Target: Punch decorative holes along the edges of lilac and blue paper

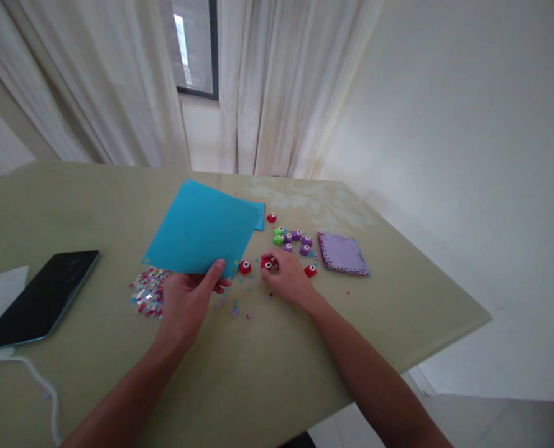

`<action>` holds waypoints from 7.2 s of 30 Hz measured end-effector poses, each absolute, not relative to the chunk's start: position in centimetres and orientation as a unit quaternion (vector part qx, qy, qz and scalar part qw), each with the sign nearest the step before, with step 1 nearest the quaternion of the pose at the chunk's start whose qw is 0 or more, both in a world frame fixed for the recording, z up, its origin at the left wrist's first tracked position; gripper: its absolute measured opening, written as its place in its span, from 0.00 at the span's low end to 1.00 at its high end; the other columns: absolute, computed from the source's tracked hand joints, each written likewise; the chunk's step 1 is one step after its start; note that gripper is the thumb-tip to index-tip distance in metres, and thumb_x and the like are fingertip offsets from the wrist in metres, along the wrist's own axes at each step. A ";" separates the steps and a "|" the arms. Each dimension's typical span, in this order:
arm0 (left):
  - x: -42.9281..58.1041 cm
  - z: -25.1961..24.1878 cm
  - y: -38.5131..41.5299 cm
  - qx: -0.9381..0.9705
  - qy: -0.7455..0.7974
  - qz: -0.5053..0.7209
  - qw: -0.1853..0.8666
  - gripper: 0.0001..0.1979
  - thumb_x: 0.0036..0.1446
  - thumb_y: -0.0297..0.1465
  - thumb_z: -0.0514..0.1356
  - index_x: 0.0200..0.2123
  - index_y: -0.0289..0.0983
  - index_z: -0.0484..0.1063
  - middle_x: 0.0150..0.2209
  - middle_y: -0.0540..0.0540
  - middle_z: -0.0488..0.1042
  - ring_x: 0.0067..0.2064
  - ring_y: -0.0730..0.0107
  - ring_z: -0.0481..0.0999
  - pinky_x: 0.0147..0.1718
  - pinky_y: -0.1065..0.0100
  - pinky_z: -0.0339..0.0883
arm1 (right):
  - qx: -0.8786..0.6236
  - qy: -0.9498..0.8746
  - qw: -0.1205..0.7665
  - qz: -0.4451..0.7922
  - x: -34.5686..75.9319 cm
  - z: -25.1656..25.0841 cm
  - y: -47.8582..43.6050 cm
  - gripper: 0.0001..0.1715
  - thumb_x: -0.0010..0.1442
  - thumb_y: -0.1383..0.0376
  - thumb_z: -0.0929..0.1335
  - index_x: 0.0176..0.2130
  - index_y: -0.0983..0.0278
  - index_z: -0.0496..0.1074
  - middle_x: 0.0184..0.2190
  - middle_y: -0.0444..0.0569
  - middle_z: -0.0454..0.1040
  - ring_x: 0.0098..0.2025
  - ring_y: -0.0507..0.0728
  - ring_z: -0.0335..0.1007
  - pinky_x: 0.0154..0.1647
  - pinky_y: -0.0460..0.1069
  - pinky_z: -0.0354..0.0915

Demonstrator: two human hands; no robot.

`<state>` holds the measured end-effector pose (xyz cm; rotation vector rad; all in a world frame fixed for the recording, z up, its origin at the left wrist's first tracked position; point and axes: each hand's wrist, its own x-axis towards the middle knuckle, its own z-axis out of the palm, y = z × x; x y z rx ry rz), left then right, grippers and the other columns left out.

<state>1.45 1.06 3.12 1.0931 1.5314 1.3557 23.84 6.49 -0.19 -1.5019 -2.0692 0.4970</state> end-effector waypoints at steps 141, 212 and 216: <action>0.8 1.9 2.0 0.453 0.603 0.488 0.439 0.23 0.52 0.52 0.68 0.22 0.37 0.80 0.21 0.41 0.81 0.23 0.61 0.81 0.27 0.65 0.76 | -0.553 -0.757 0.277 0.212 25.0 0.0 7.2 0.21 0.73 0.58 0.69 0.59 0.65 0.76 0.54 0.58 0.80 0.48 0.61 0.77 0.56 0.57 0.70; 2.1 3.0 0.3 0.517 0.599 0.483 0.375 0.19 0.53 0.48 0.64 0.21 0.40 0.78 0.21 0.44 0.81 0.23 0.59 0.82 0.25 0.65 0.75 | -0.414 -0.552 0.421 0.589 21.5 2.8 4.3 0.30 0.46 0.44 0.84 0.30 0.62 0.73 0.24 0.40 0.70 0.26 0.51 0.62 0.28 0.48 0.57; 2.2 3.1 0.2 0.511 0.596 0.485 0.386 0.19 0.53 0.49 0.65 0.21 0.41 0.78 0.20 0.45 0.81 0.23 0.59 0.82 0.25 0.65 0.75 | -0.406 -0.552 0.408 0.603 21.7 2.8 4.3 0.30 0.51 0.42 0.81 0.31 0.62 0.74 0.24 0.41 0.70 0.26 0.51 0.62 0.29 0.48 0.56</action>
